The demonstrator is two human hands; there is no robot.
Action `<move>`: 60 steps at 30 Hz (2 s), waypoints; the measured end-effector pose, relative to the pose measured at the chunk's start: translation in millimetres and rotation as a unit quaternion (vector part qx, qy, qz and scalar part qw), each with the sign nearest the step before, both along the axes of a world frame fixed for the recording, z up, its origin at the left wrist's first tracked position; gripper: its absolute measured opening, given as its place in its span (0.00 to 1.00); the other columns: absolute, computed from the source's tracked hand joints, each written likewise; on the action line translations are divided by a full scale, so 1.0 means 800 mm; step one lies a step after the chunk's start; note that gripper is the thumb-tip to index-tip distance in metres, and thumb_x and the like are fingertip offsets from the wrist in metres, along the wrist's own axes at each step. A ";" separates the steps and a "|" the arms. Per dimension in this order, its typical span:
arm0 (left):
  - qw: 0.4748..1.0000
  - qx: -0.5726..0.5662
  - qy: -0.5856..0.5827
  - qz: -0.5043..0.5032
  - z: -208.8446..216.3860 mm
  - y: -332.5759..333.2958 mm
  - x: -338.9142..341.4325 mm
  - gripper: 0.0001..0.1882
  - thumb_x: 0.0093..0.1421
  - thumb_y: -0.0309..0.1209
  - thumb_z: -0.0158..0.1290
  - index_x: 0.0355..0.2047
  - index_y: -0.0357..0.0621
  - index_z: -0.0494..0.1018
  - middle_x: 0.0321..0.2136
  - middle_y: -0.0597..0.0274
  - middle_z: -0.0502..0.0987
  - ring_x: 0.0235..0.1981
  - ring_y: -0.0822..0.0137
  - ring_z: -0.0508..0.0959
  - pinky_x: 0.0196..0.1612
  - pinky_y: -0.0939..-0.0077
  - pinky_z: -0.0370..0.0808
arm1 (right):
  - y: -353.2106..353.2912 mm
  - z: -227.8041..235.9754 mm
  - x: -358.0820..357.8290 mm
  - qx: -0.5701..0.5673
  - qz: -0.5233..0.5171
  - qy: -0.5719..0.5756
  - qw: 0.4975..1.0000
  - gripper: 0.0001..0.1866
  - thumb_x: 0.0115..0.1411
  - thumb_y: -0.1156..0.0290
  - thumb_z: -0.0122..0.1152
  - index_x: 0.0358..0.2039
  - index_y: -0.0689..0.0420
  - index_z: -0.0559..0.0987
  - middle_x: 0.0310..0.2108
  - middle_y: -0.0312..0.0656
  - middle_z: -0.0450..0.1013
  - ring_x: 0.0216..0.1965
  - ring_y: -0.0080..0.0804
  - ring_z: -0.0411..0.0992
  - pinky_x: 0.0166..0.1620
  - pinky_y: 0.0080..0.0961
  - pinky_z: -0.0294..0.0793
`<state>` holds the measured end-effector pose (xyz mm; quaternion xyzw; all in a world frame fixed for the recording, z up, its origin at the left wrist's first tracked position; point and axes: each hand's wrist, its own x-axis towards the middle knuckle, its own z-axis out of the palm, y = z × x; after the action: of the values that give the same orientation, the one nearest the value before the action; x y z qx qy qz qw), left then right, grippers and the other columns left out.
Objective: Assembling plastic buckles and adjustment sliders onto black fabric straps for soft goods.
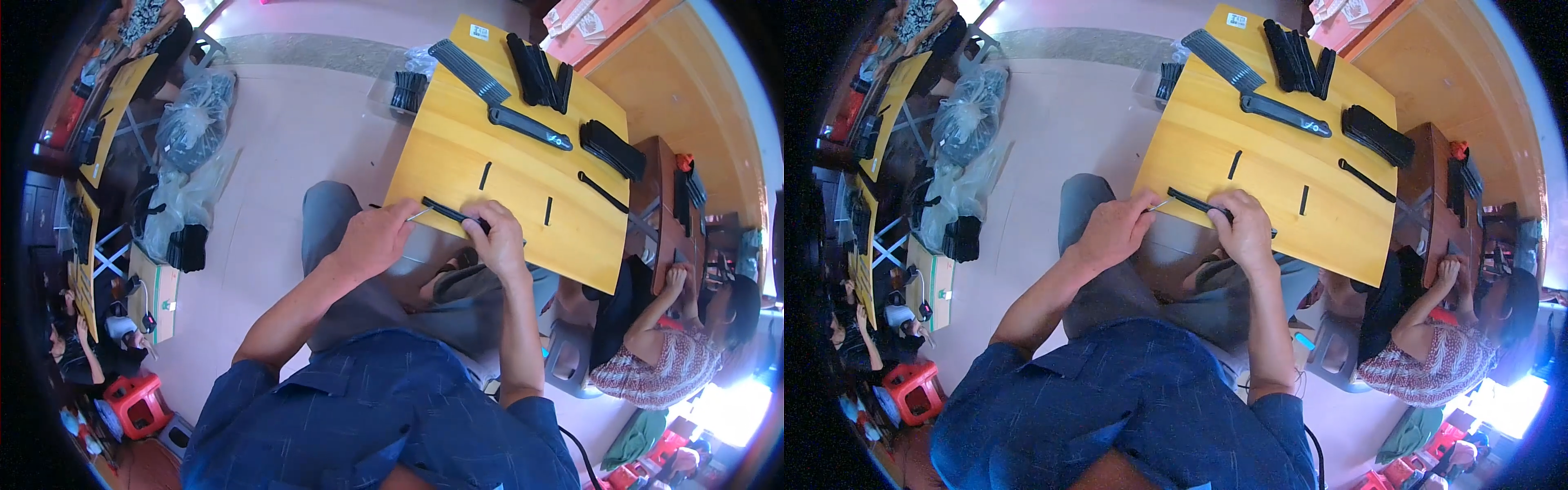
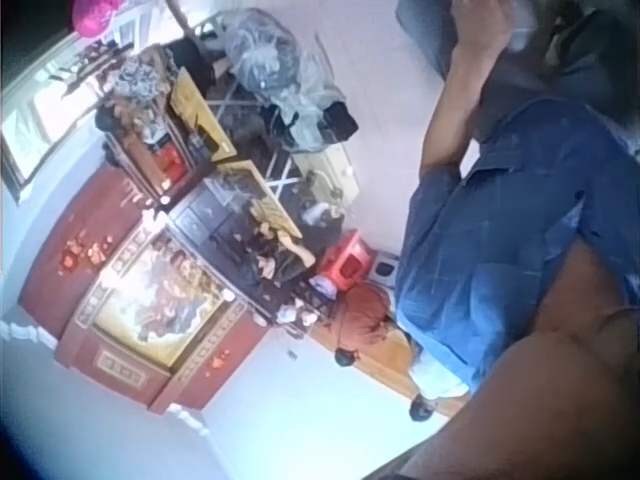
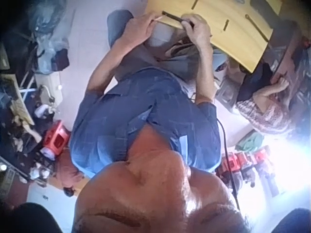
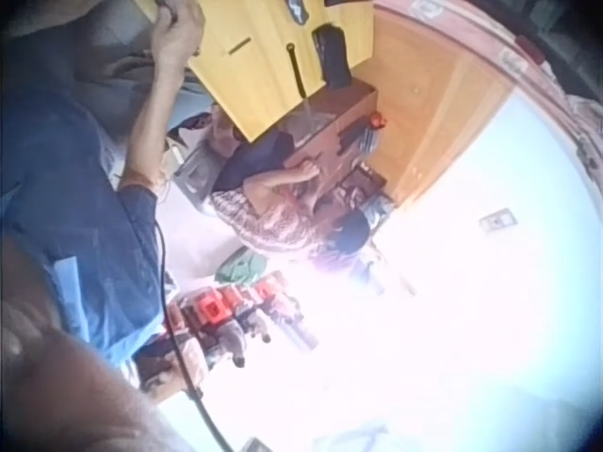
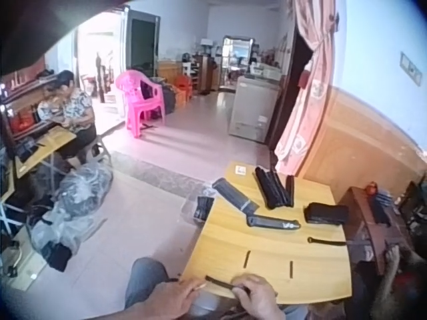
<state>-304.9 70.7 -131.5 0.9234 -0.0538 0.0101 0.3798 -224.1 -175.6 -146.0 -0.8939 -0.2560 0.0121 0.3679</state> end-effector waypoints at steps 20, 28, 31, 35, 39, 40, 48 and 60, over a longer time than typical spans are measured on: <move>0.994 0.062 -0.081 -0.045 -0.032 0.010 0.016 0.15 0.65 0.30 0.50 0.50 0.49 0.77 0.32 0.55 0.80 0.32 0.49 0.83 0.32 0.52 0.79 | 0.045 -0.012 0.002 0.019 0.013 0.003 1.000 0.09 0.59 0.73 0.68 0.40 0.58 0.86 0.32 0.44 0.78 0.36 0.43 0.77 0.40 0.34 0.76; 0.986 0.134 -0.058 -0.075 -0.016 0.000 0.019 0.17 0.65 0.30 0.50 0.54 0.52 0.75 0.30 0.55 0.79 0.31 0.49 0.83 0.31 0.53 0.80 | 0.042 -0.020 0.002 0.042 0.008 -0.012 0.999 0.08 0.58 0.72 0.69 0.39 0.57 0.87 0.31 0.43 0.78 0.35 0.41 0.77 0.39 0.34 0.75; 0.982 0.159 -0.058 -0.082 -0.011 -0.002 0.021 0.18 0.65 0.31 0.50 0.54 0.53 0.76 0.30 0.56 0.79 0.31 0.50 0.83 0.31 0.54 0.80 | 0.042 -0.019 0.003 0.043 0.012 -0.036 0.998 0.08 0.58 0.71 0.70 0.38 0.56 0.87 0.31 0.42 0.78 0.35 0.41 0.77 0.39 0.34 0.75; 0.975 0.185 -0.078 -0.097 -0.013 0.002 0.025 0.18 0.64 0.31 0.50 0.53 0.54 0.78 0.30 0.56 0.79 0.30 0.51 0.83 0.30 0.54 0.80 | 0.041 -0.022 0.001 0.056 0.010 -0.023 0.998 0.08 0.57 0.71 0.70 0.38 0.56 0.87 0.31 0.42 0.78 0.35 0.42 0.77 0.39 0.34 0.75; 0.975 0.175 -0.087 -0.101 -0.022 0.004 0.027 0.17 0.65 0.30 0.50 0.52 0.55 0.80 0.30 0.58 0.79 0.31 0.53 0.83 0.32 0.55 0.79 | 0.042 -0.021 0.000 0.055 0.004 -0.027 0.998 0.08 0.57 0.71 0.70 0.38 0.56 0.87 0.31 0.43 0.77 0.35 0.43 0.77 0.40 0.35 0.75; 0.977 0.163 -0.097 -0.101 -0.024 0.005 0.027 0.17 0.65 0.30 0.50 0.52 0.56 0.80 0.31 0.58 0.79 0.32 0.53 0.83 0.33 0.56 0.79 | 0.043 -0.021 0.000 0.049 0.002 -0.028 0.998 0.08 0.57 0.70 0.70 0.38 0.56 0.87 0.31 0.43 0.77 0.35 0.43 0.77 0.40 0.36 0.75; 0.981 0.140 -0.096 -0.097 -0.027 0.006 0.025 0.17 0.65 0.30 0.50 0.53 0.57 0.80 0.31 0.58 0.79 0.33 0.53 0.83 0.35 0.56 0.79 | 0.043 -0.020 -0.001 0.036 0.002 -0.019 0.999 0.08 0.57 0.70 0.70 0.37 0.55 0.87 0.33 0.42 0.78 0.38 0.44 0.78 0.42 0.37 0.76; 0.982 0.121 -0.106 -0.097 -0.036 0.007 0.024 0.17 0.66 0.31 0.51 0.54 0.57 0.79 0.30 0.59 0.79 0.32 0.54 0.82 0.33 0.56 0.79 | 0.040 -0.024 0.002 0.051 0.010 -0.003 0.999 0.09 0.57 0.71 0.69 0.38 0.56 0.87 0.34 0.44 0.80 0.39 0.43 0.79 0.43 0.35 0.77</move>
<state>-285.4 76.6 -160.5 0.9465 -0.1837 0.0649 0.2570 -222.7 -143.7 -165.5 -0.8715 -0.2665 0.0003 0.4117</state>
